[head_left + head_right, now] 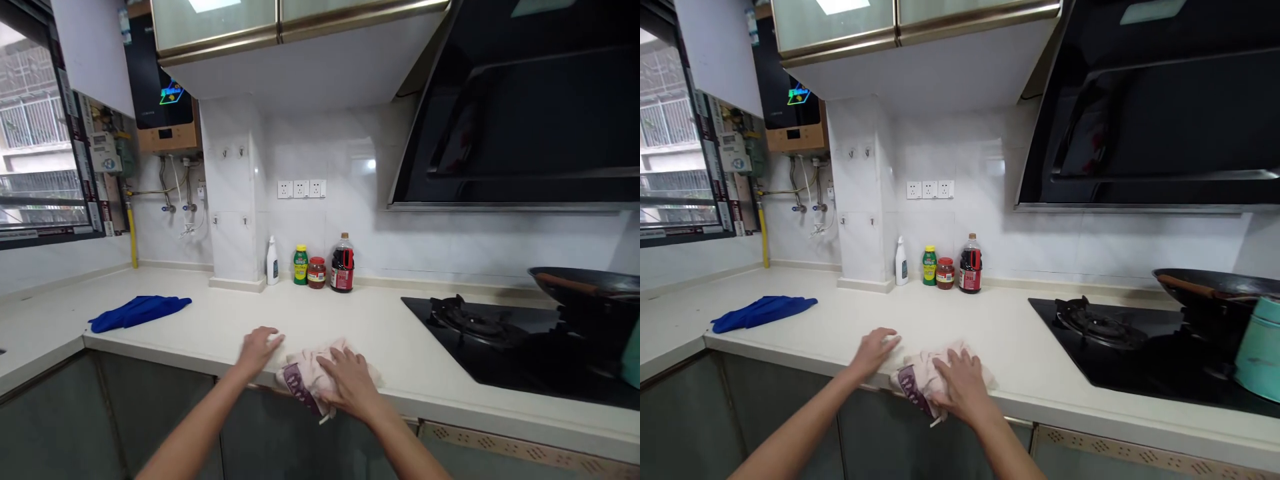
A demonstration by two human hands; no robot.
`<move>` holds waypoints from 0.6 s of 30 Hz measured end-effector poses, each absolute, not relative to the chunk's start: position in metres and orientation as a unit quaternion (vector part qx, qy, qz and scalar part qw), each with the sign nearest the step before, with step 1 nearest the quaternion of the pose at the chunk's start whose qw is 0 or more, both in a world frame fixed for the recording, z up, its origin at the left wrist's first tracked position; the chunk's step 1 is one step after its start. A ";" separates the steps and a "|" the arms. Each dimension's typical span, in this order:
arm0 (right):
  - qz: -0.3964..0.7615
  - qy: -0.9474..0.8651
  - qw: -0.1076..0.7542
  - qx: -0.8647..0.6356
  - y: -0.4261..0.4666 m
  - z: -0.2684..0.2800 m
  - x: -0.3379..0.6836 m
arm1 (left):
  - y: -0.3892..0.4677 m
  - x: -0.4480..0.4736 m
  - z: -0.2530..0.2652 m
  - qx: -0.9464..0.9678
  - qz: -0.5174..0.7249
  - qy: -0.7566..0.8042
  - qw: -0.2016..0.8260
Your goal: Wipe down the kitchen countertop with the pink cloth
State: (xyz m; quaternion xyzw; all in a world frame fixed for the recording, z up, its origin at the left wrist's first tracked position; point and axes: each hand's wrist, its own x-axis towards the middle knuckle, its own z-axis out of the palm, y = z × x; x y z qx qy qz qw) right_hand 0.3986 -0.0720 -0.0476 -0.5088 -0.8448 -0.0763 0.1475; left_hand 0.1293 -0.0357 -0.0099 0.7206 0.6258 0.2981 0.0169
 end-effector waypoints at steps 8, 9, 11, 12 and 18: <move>-0.112 -0.860 0.137 -0.478 -0.071 -0.043 0.281 | -0.016 0.045 -0.015 0.573 0.256 0.777 -0.041; -0.109 -0.860 0.134 -0.481 -0.069 -0.045 0.275 | -0.015 0.046 -0.017 0.571 0.250 0.780 -0.047; -0.104 -0.861 0.141 -0.477 -0.065 -0.051 0.277 | -0.013 0.047 -0.021 0.576 0.235 0.781 -0.053; -0.103 -0.864 0.149 -0.470 -0.064 -0.055 0.284 | -0.012 0.048 -0.023 0.579 0.227 0.781 -0.054; -0.117 -0.847 0.154 -0.495 -0.072 -0.086 0.395 | -0.012 0.043 -0.024 0.592 0.193 0.781 -0.051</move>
